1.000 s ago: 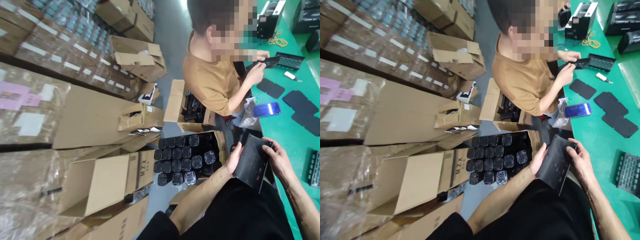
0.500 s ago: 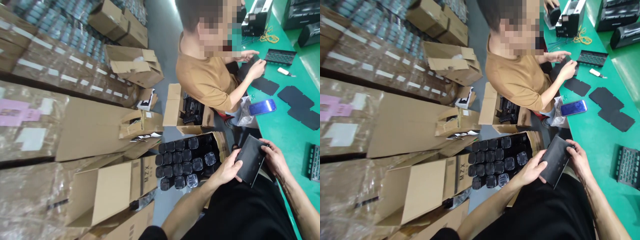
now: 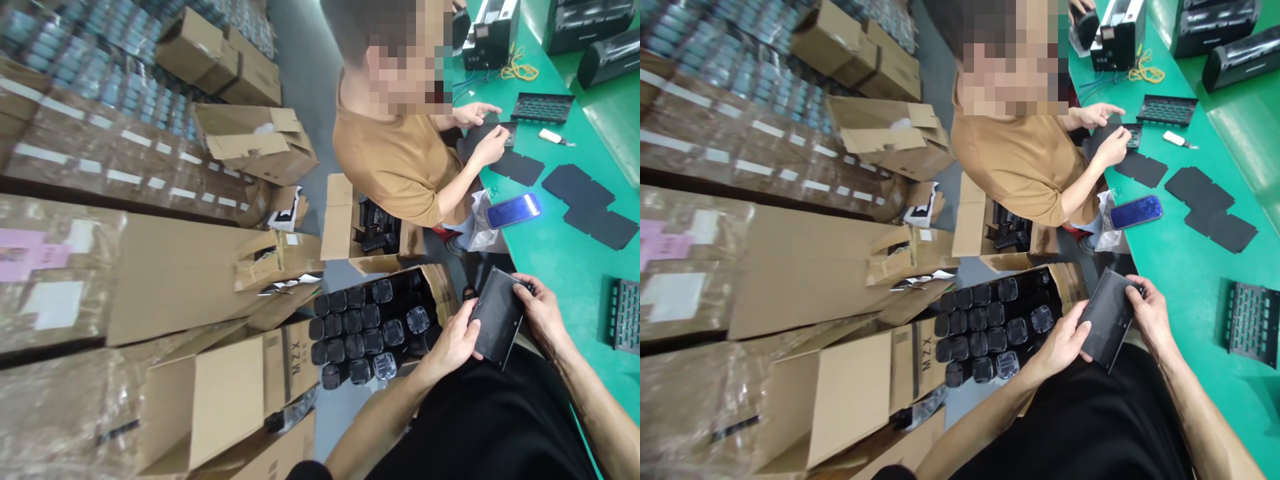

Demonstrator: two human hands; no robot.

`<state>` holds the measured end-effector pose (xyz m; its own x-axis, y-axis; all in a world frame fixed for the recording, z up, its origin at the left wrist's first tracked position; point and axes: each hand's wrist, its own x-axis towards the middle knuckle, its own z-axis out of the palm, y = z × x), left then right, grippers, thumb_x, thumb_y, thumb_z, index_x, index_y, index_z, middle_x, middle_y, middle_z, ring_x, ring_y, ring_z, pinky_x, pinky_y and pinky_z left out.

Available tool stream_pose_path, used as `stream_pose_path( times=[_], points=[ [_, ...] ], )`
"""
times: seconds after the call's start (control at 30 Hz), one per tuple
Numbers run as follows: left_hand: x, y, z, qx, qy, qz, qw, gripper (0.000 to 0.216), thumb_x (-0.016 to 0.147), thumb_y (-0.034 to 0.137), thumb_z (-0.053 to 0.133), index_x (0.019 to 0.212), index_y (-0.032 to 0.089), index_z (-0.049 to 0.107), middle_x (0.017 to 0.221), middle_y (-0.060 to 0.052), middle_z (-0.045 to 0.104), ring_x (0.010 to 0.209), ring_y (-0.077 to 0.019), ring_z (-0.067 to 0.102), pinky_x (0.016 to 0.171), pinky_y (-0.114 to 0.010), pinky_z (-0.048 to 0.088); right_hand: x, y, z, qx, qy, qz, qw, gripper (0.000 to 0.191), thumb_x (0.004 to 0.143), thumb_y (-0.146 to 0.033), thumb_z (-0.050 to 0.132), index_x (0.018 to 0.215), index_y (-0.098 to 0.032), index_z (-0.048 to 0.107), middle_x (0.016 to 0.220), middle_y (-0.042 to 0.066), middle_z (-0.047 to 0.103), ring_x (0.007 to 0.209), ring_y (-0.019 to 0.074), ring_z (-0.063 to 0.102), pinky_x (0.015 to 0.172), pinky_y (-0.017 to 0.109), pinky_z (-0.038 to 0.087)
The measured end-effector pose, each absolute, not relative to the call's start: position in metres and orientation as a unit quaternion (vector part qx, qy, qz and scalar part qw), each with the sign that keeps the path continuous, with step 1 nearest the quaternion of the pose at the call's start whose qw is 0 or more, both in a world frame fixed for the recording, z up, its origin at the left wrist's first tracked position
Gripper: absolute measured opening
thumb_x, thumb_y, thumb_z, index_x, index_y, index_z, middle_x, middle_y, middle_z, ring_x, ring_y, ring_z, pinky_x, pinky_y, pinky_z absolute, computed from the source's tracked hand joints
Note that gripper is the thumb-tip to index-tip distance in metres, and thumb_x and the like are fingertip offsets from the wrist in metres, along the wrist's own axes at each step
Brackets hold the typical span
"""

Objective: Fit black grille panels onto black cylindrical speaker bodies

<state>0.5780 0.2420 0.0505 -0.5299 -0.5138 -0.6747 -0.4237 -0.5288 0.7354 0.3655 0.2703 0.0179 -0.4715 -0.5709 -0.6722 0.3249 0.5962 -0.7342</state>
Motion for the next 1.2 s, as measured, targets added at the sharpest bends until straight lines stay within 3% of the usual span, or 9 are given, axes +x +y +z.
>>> stream_pose_path(
  times=[0.47,0.77,1.03,1.1,1.2],
  points=[
    [0.572,0.245,0.049,0.487,-0.459,-0.741,0.057,0.057,0.101,0.031,0.051,0.157,0.018,0.047,0.127,-0.015,0.065,0.068,-0.0152,0.074,0.053,-0.024,0.065,0.362,0.265,0.019,-0.072,0.739,-0.430,0.514,0.065,0.060,-0.057,0.088,0.110,-0.018,0.073,0.079,0.002,0.069,0.065,0.0184,0.055,0.058,0.029,0.043],
    [0.574,0.248,0.048,0.488,-0.439,-0.751,0.067,0.062,0.095,0.025,0.056,0.156,0.017,0.046,0.125,-0.014,0.067,0.063,-0.0125,0.072,0.053,-0.023,0.064,0.365,0.263,0.026,-0.040,0.716,-0.437,0.543,0.064,0.061,-0.057,0.089,0.110,-0.020,0.073,0.078,0.001,0.069,0.064,0.0176,0.053,0.057,0.028,0.041],
    [0.582,0.249,0.052,0.493,-0.412,-0.763,0.072,0.062,0.095,0.035,0.058,0.154,0.020,0.048,0.125,-0.014,0.066,0.071,-0.0163,0.072,0.052,-0.024,0.061,0.371,0.259,0.026,-0.033,0.703,-0.449,0.551,0.054,0.063,-0.055,0.088,0.104,-0.021,0.077,0.086,0.001,0.072,0.073,0.0179,0.056,0.063,0.027,0.044],
    [0.587,0.246,0.054,0.487,-0.415,-0.765,0.076,0.057,0.098,0.044,0.054,0.150,0.020,0.052,0.119,-0.012,0.067,0.079,-0.0197,0.072,0.056,-0.027,0.061,0.374,0.256,0.028,-0.037,0.703,-0.446,0.553,0.051,0.065,-0.054,0.087,0.103,-0.022,0.078,0.088,0.001,0.073,0.075,0.0185,0.057,0.064,0.027,0.045],
    [0.594,0.241,0.054,0.493,-0.464,-0.731,0.090,0.051,0.101,0.050,0.049,0.137,0.017,0.061,0.096,-0.007,0.069,0.087,-0.0211,0.067,0.075,-0.032,0.058,0.380,0.250,0.032,-0.047,0.705,-0.434,0.559,0.046,0.066,-0.052,0.085,0.101,-0.023,0.079,0.088,0.001,0.074,0.074,0.0190,0.057,0.062,0.028,0.045]
  ],
)
